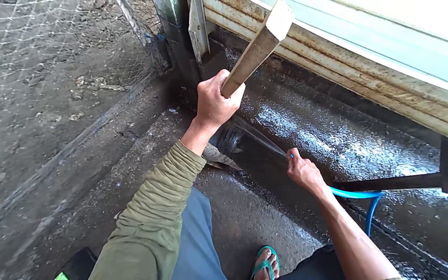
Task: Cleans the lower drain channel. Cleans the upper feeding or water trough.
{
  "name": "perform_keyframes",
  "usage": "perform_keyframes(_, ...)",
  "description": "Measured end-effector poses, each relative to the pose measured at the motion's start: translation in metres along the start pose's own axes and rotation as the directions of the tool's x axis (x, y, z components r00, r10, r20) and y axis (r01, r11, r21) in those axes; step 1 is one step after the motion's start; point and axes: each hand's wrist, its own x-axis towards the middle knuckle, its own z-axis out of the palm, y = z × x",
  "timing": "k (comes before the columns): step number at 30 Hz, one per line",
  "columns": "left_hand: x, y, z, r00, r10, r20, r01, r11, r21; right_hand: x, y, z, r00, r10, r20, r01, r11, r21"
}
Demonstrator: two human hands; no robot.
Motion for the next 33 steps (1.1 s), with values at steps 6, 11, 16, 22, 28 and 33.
perform_keyframes(6,0.0,0.001,0.001,1.0,-0.003,-0.001,0.003,1.0,-0.006,-0.002,0.0,-0.002,0.999,-0.022,-0.027,0.022,1.0,0.019)
perform_keyframes(11,0.0,0.002,0.003,1.0,-0.009,-0.025,0.009,1.0,0.008,-0.001,0.002,0.0,0.999,-0.039,-0.022,0.04,0.999,0.017)
perform_keyframes(16,0.0,0.0,0.005,0.998,-0.032,-0.05,0.033,0.999,0.03,0.001,0.002,0.001,0.999,-0.035,-0.013,0.035,0.999,0.021)
perform_keyframes(22,-0.002,-0.004,0.005,0.998,-0.03,-0.062,0.033,0.998,0.054,0.003,0.002,0.001,0.999,-0.039,-0.018,0.04,0.998,0.04)
perform_keyframes(28,-0.003,-0.009,0.005,0.997,-0.036,-0.068,0.041,0.996,0.074,0.006,0.003,0.001,0.997,-0.073,0.009,0.073,0.997,0.037)
perform_keyframes(33,-0.003,-0.013,0.002,0.996,-0.007,-0.087,0.011,0.999,0.045,0.008,0.004,-0.002,0.991,-0.1,0.089,0.098,0.995,0.026)
